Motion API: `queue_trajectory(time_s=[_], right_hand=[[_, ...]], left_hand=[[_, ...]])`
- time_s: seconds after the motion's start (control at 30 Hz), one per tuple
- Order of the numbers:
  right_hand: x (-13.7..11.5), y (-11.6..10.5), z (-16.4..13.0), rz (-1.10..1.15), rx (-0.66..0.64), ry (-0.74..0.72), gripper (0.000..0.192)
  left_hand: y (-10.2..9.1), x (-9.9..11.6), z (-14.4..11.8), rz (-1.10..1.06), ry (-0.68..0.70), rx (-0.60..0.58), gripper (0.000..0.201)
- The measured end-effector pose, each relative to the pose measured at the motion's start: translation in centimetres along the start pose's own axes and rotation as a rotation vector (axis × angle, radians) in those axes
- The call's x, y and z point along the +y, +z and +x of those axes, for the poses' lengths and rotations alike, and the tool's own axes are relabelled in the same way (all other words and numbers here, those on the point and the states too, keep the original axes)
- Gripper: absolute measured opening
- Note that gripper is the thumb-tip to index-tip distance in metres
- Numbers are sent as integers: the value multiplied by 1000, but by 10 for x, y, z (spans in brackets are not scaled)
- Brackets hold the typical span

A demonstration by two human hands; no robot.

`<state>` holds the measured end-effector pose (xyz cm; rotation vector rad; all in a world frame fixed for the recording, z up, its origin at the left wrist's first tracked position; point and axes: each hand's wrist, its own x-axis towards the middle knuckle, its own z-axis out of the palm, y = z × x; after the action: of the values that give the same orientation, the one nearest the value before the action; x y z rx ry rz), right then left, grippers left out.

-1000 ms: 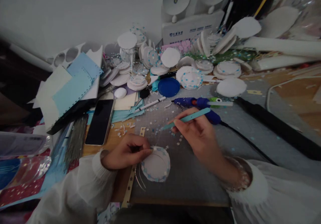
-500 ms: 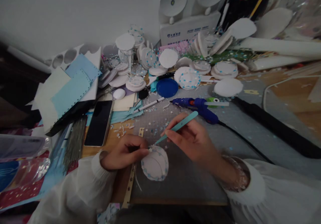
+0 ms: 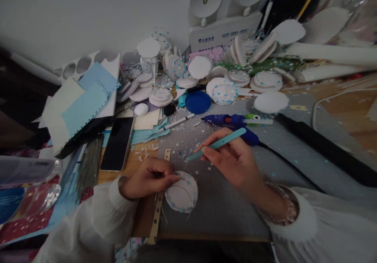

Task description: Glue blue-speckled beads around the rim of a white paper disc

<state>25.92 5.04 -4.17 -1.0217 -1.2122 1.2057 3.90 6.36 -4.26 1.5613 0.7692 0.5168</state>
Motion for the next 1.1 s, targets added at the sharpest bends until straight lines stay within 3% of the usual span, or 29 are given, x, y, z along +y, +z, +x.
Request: queue_trajectory(time_s=[0.13,0.37,0.7,0.9,1.1], right_hand=[[-3,1,0,123,-48,1,8],[-9,5,4,266,-54,100,6],[-2,4,6,322,-23,179,12],[-1,5,8,266,3,206,20],[-4,6,6,230,-37,170,17]], left_hand=[[2,0,1,106,105,12,41],[-1,-4,1,509,349,-48,33],[-2,-15,0,857,506,221,14],[-1,-15,1,909,543,220,15],[-1,-8,0,733,464,189,21]])
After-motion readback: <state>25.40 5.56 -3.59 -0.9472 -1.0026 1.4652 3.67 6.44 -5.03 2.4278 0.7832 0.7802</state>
